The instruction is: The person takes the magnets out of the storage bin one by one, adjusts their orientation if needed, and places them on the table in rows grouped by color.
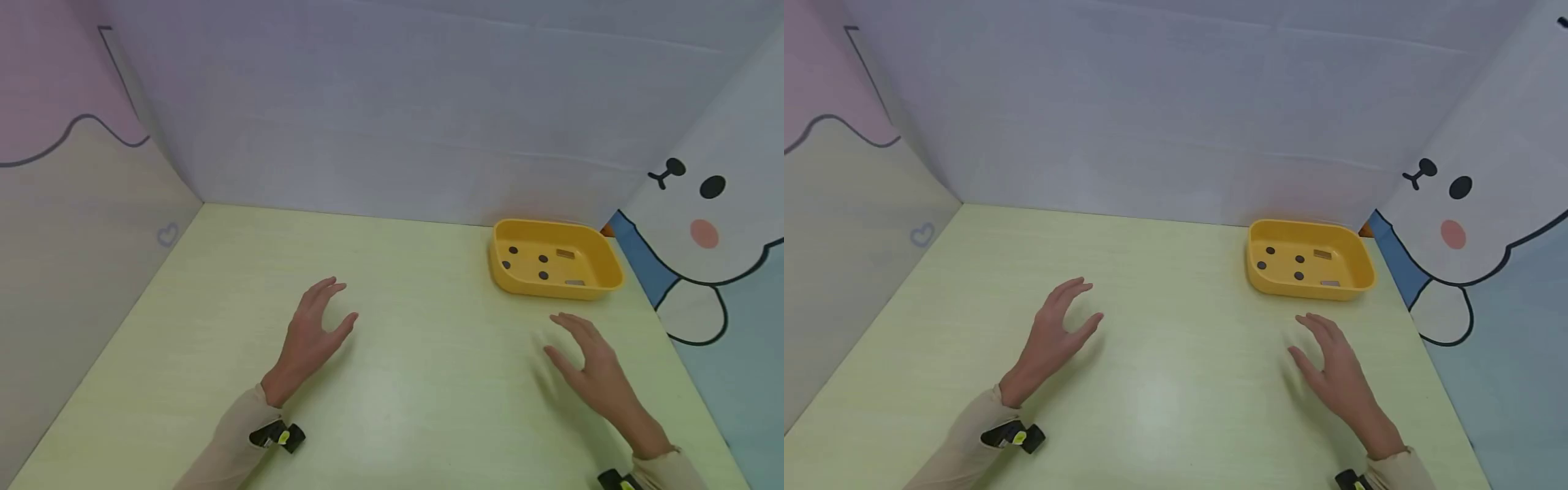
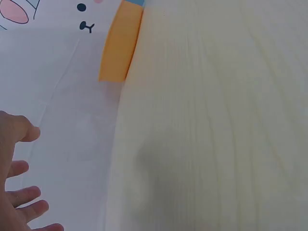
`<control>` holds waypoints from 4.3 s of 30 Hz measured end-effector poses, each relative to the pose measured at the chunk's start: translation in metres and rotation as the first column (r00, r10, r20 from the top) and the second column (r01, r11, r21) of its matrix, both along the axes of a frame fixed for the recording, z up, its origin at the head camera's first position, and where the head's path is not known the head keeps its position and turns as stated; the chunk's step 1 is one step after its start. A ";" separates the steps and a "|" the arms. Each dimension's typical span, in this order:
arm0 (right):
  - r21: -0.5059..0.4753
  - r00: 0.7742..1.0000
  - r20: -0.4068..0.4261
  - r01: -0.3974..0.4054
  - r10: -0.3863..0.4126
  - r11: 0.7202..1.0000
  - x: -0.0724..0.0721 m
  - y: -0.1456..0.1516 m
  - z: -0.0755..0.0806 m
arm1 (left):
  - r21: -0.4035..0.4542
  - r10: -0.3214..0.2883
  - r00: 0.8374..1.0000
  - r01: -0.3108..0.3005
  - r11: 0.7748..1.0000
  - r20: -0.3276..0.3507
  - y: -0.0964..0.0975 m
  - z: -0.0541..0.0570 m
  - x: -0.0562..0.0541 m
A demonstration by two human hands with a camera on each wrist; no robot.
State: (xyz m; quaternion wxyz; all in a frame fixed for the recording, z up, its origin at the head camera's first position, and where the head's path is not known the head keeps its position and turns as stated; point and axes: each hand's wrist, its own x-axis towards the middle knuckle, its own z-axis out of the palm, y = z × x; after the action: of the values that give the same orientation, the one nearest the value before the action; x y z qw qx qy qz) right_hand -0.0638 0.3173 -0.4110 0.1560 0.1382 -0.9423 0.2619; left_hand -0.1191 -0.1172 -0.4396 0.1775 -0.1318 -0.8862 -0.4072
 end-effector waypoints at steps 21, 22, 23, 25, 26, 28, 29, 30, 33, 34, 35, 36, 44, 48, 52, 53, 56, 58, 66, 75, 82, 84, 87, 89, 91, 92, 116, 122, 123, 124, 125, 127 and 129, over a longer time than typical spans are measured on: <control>0.022 0.996 -0.076 0.049 -0.047 0.999 -0.017 0.028 0.015 | 0.072 -0.272 0.929 0.298 0.952 -0.250 0.063 -0.003 -0.047; 0.026 0.996 -0.082 0.046 -0.044 0.999 -0.018 0.029 0.015 | 0.063 -0.284 0.923 0.309 0.949 -0.258 0.067 -0.004 -0.049; 0.027 0.995 -0.087 0.044 -0.042 0.999 -0.019 0.031 0.016 | 0.055 -0.296 0.917 0.321 0.945 -0.266 0.070 -0.004 -0.051; 0.037 0.995 -0.093 0.043 -0.040 0.998 -0.022 0.032 0.017 | 0.041 -0.318 0.906 0.342 0.939 -0.278 0.077 -0.005 -0.055; 0.041 0.995 -0.088 0.043 -0.039 0.998 -0.023 0.033 0.018 | 0.035 -0.328 0.901 0.352 0.935 -0.285 0.080 -0.005 -0.057; 0.052 0.997 -0.071 0.047 -0.044 0.998 -0.025 0.033 0.019 | 0.026 -0.346 0.890 0.370 0.929 -0.299 0.086 -0.005 -0.060; 0.055 0.997 -0.060 0.051 -0.047 0.997 -0.027 0.034 0.020 | 0.023 -0.352 0.884 0.377 0.926 -0.307 0.089 -0.005 -0.061; 0.059 0.997 -0.051 0.053 -0.050 0.997 -0.029 0.034 0.020 | 0.019 -0.359 0.879 0.384 0.923 -0.313 0.092 -0.004 -0.063; 0.065 0.998 -0.037 0.057 -0.055 0.996 -0.033 0.035 0.023 | 0.010 -0.379 0.866 0.404 0.915 -0.326 0.099 -0.003 -0.068; 0.065 0.998 -0.039 0.058 -0.056 0.996 -0.035 0.036 0.024 | 0.008 -0.384 0.863 0.409 0.912 -0.328 0.102 -0.002 -0.069; 0.066 0.998 -0.040 0.060 -0.057 0.996 -0.036 0.036 0.024 | 0.006 -0.389 0.861 0.413 0.911 -0.328 0.104 -0.003 -0.070; 0.066 0.997 -0.044 0.058 -0.055 0.996 -0.037 0.036 0.024 | 0.006 -0.393 0.860 0.417 0.909 -0.327 0.106 -0.003 -0.071; 0.092 0.997 -0.078 0.034 -0.026 0.995 -0.044 0.038 0.028 | -0.004 -0.411 0.852 0.434 0.901 -0.325 0.123 -0.001 -0.078; 0.101 0.997 -0.070 0.031 -0.024 0.994 -0.050 0.037 0.031 | -0.026 -0.425 0.846 0.441 0.897 -0.321 0.133 0.000 -0.083; 0.101 0.998 -0.057 0.021 -0.015 0.995 -0.059 0.038 0.035 | -0.032 -0.437 0.837 0.452 0.891 -0.330 0.143 0.004 -0.090; 0.101 0.999 -0.052 0.016 -0.011 0.995 -0.061 0.039 0.036 | -0.030 -0.441 0.834 0.458 0.888 -0.331 0.146 0.005 -0.092; 0.098 0.999 -0.040 0.007 -0.003 0.995 -0.066 0.040 0.038 | -0.016 -0.466 0.821 0.488 0.872 -0.330 0.155 0.007 -0.097; 0.092 1.000 -0.027 0.006 -0.004 0.996 -0.070 0.040 0.040 | -0.014 -0.484 0.813 0.508 0.861 -0.323 0.161 0.007 -0.100; 0.108 0.999 0.001 -0.033 0.033 0.994 -0.086 0.040 0.046 | -0.050 -0.511 0.802 0.523 0.851 -0.309 0.181 0.002 -0.106; 0.159 0.995 0.048 -0.089 0.083 0.983 -0.111 0.033 0.057 | -0.079 -0.516 0.802 0.519 0.851 -0.302 0.200 0.006 -0.119; 0.194 0.993 0.075 -0.104 0.091 0.975 -0.127 0.027 0.052 | -0.092 -0.531 0.810 0.525 0.846 -0.248 0.221 -0.001 -0.123; 0.192 0.991 0.099 -0.108 0.090 0.975 -0.133 0.026 0.050 | -0.113 -0.539 0.807 0.529 0.841 -0.242 0.225 -0.003 -0.124; 0.194 0.986 0.139 -0.121 0.095 0.974 -0.142 0.023 0.047 | -0.142 -0.551 0.795 0.533 0.834 -0.255 0.228 -0.006 -0.125; 0.198 0.980 0.170 -0.135 0.102 0.971 -0.147 0.021 0.046 | -0.155 -0.558 0.787 0.536 0.830 -0.263 0.231 -0.008 -0.126; 0.206 0.974 0.198 -0.149 0.107 0.967 -0.152 0.019 0.046 | -0.171 -0.560 0.784 0.534 0.828 -0.267 0.235 -0.010 -0.128; 0.208 0.971 0.212 -0.154 0.110 0.966 -0.154 0.018 0.045 | -0.187 -0.560 0.784 0.528 0.828 -0.267 0.238 -0.012 -0.129; 0.179 0.913 0.365 -0.261 0.182 0.948 -0.194 0.007 0.018 | -0.343 -0.546 0.789 0.449 0.825 -0.282 0.254 -0.014 -0.132; 0.142 0.903 0.386 -0.259 0.188 0.955 -0.200 0.009 0.011 | -0.323 -0.534 0.800 0.447 0.834 -0.272 0.252 -0.013 -0.132; 0.140 0.902 0.392 -0.255 0.183 0.957 -0.202 0.009 0.009 | -0.314 -0.534 0.801 0.451 0.836 -0.269 0.251 -0.013 -0.132; 0.135 0.899 0.401 -0.250 0.178 0.959 -0.203 0.009 0.008 | -0.301 -0.535 0.801 0.458 0.837 -0.268 0.251 -0.013 -0.132; 0.130 0.895 0.412 -0.245 0.173 0.961 -0.204 0.009 0.007 | -0.291 -0.537 0.800 0.464 0.837 -0.269 0.251 -0.013 -0.133; 0.125 0.887 0.431 -0.241 0.166 0.963 -0.207 0.009 0.006 | -0.269 -0.539 0.796 0.474 0.838 -0.275 0.250 -0.013 -0.132; 0.118 0.880 0.447 -0.240 0.164 0.964 -0.209 0.008 0.005 | -0.253 -0.541 0.793 0.482 0.839 -0.281 0.250 -0.014 -0.132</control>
State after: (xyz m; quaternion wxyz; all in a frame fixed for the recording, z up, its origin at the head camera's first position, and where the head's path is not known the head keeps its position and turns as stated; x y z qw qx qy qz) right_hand -0.2728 0.3252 -0.4063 -0.0978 0.1870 -0.9525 0.2195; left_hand -0.2515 0.1326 -0.4536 0.1993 -0.4502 -0.8035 -0.3346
